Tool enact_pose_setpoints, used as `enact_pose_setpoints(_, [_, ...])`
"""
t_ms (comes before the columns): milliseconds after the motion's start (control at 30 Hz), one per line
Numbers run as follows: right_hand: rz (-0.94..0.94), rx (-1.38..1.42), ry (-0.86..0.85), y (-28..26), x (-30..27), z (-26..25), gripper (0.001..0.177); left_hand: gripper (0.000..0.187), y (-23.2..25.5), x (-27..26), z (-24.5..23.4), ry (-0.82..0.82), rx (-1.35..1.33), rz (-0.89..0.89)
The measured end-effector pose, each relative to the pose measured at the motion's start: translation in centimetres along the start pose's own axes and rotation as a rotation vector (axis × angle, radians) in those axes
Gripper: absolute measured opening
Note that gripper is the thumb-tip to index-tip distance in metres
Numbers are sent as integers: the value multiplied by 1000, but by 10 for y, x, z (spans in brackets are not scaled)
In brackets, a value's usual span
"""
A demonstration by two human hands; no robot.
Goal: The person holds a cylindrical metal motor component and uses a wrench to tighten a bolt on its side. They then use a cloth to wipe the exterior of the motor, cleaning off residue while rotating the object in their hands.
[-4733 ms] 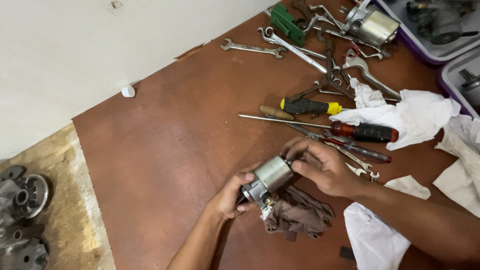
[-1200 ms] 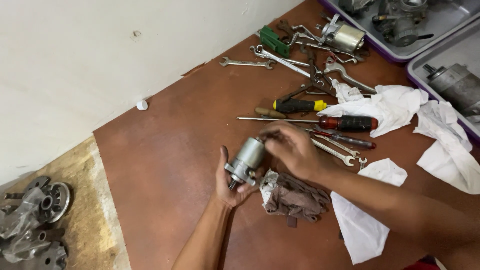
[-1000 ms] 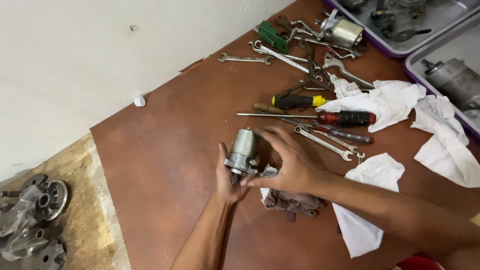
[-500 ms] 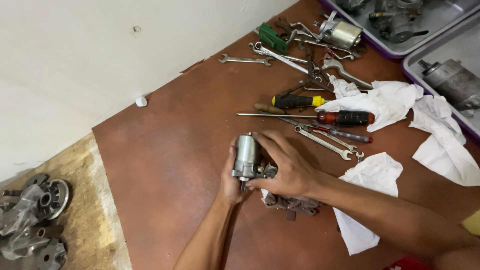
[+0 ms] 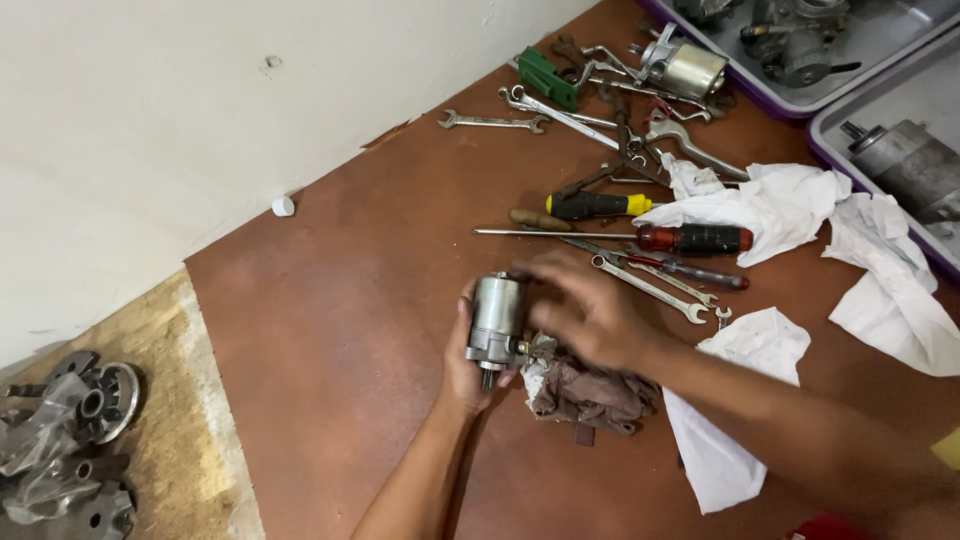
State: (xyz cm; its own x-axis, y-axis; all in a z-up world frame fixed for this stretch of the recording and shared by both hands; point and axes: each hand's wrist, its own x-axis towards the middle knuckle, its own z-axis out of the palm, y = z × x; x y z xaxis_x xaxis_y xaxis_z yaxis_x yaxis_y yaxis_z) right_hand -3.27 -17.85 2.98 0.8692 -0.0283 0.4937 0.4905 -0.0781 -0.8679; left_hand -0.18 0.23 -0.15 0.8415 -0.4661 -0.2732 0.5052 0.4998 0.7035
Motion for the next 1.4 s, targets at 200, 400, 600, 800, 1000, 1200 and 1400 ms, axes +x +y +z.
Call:
enact_pose_setpoints(200, [168,197,-47,11,14,-20,14,70,9,-5,6,-55,99,-107])
enact_pose_setpoints(400, [167,304,-153,5,18,-24,13,66,12,-5,7,-127,156,-98])
enact_pose_setpoints(600, [124,171,-151,1,17,-26,14,64,11,-6,9,-90,242,-68])
enact_pose_setpoints(800, [132,25,-101,-8,23,-54,18,74,12,-8,13,-28,287,-67])
enact_pose_setpoints(1000, [230,-347,27,-12,16,-106,11,73,9,1,-5,88,116,-167])
enact_pose_setpoints(1200, [277,-509,38,-5,0,-126,13,75,11,1,-6,100,145,-117])
enact_pose_setpoints(1400, [260,-529,64,-26,-2,-143,12,72,10,1,-8,153,92,-106])
